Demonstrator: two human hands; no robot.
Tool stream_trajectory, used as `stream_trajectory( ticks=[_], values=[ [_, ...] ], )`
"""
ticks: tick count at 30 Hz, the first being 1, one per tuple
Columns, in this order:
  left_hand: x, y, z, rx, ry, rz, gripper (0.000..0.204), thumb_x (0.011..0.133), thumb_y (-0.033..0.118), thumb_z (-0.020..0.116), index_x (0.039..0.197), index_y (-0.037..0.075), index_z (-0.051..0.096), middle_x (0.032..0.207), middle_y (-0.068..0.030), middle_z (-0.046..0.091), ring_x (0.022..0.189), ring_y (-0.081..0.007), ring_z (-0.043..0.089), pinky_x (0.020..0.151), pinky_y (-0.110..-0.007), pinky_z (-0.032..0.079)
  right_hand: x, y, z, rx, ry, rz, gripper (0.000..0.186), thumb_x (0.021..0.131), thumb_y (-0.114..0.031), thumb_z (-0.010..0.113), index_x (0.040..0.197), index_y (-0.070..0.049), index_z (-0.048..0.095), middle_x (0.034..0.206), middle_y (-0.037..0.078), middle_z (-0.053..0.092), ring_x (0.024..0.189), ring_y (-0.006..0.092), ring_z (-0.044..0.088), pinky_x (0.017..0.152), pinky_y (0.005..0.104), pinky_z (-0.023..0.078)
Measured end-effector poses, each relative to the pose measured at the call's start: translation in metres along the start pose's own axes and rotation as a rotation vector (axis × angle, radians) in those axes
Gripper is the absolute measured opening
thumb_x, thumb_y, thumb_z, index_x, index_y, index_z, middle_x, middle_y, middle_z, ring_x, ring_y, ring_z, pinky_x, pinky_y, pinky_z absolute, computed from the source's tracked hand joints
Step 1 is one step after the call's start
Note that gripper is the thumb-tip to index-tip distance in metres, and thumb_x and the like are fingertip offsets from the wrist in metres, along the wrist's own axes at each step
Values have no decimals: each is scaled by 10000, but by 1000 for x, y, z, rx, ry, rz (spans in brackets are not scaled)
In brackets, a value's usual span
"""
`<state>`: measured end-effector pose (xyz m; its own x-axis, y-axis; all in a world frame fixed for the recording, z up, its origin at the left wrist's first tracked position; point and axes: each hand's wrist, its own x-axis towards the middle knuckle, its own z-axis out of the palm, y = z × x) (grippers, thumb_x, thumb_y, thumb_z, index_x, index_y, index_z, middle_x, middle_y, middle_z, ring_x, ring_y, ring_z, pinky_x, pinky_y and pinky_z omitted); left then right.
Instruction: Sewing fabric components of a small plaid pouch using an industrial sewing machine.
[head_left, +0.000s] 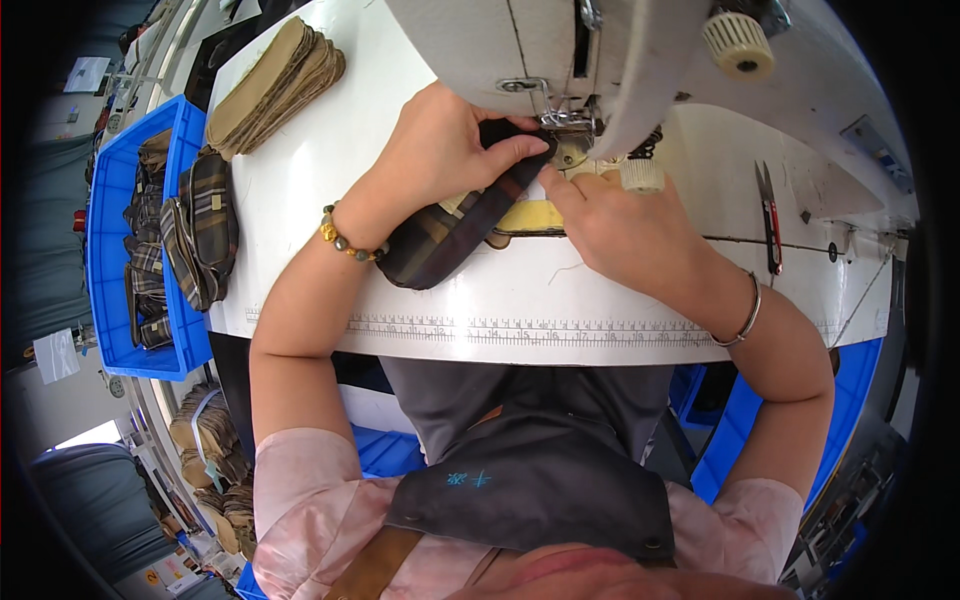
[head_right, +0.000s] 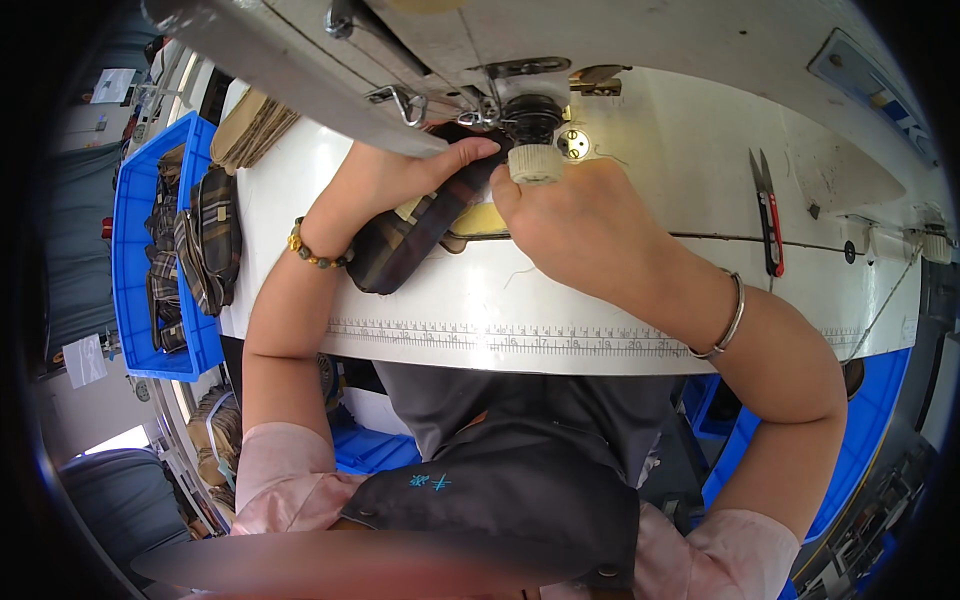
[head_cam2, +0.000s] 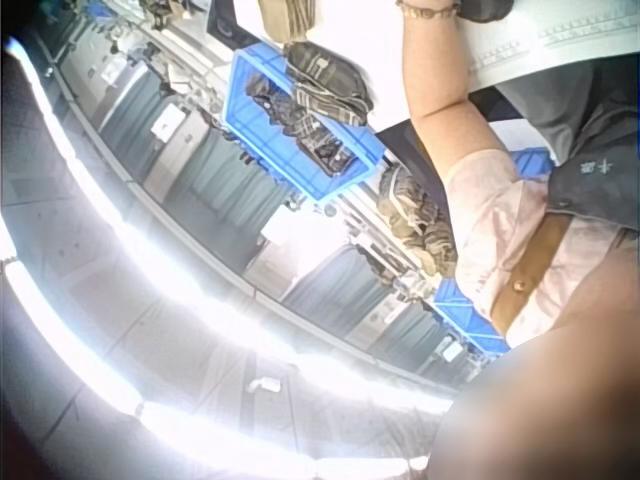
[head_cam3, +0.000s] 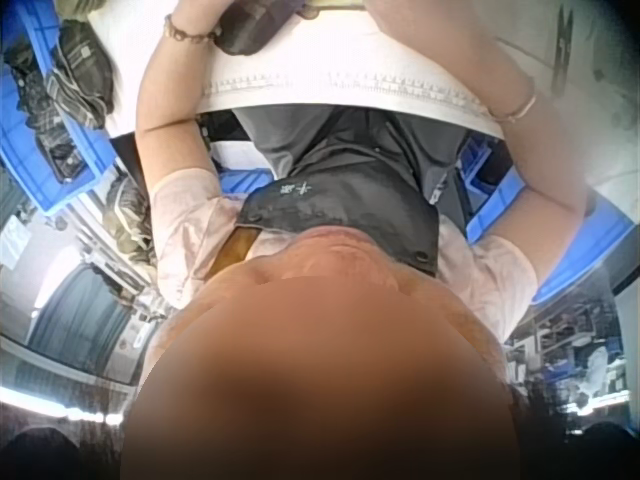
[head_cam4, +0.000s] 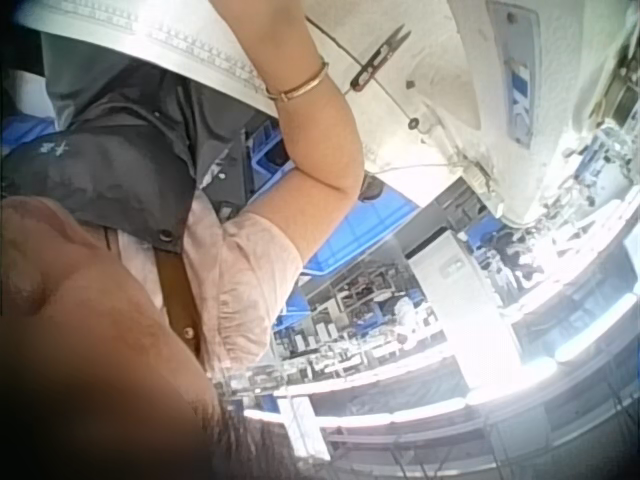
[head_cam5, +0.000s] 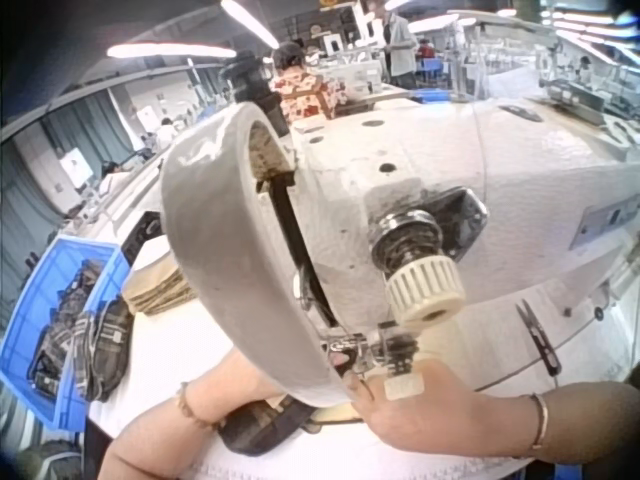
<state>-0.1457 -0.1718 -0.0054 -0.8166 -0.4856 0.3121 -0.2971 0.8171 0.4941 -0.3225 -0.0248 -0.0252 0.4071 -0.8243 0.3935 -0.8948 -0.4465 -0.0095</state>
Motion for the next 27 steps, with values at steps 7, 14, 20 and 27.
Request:
stream_trajectory(
  ticks=[7,14,20,27],
  values=[
    [0,7,1,-198,-1,-147,274,770,166,856,976,42,724,876,-34,740,614,-161,641,586,-280,503,-1,3,9,-32,76,20,440,736,-97,676,1164,2,704,507,9,560,422,176,567,426,332,423],
    [2,9,-2,-102,-18,-151,272,751,185,857,964,73,731,880,-35,735,704,-195,652,647,-330,514,0,-1,8,7,-29,54,462,720,-91,675,1170,12,701,503,11,578,415,173,561,424,324,419],
    [5,7,-3,-111,-30,-127,291,747,171,860,984,62,731,875,-42,734,738,-198,659,662,-329,523,1,-8,0,-31,-199,120,420,831,-119,656,1245,-51,665,753,20,669,636,184,667,436,345,509],
    [12,17,-11,-156,-87,-234,331,736,142,871,1013,31,728,895,-66,741,759,-191,664,652,-310,535,4,-2,7,50,-14,70,501,722,-89,658,1206,37,691,501,30,578,420,186,579,414,336,425]
  ],
)
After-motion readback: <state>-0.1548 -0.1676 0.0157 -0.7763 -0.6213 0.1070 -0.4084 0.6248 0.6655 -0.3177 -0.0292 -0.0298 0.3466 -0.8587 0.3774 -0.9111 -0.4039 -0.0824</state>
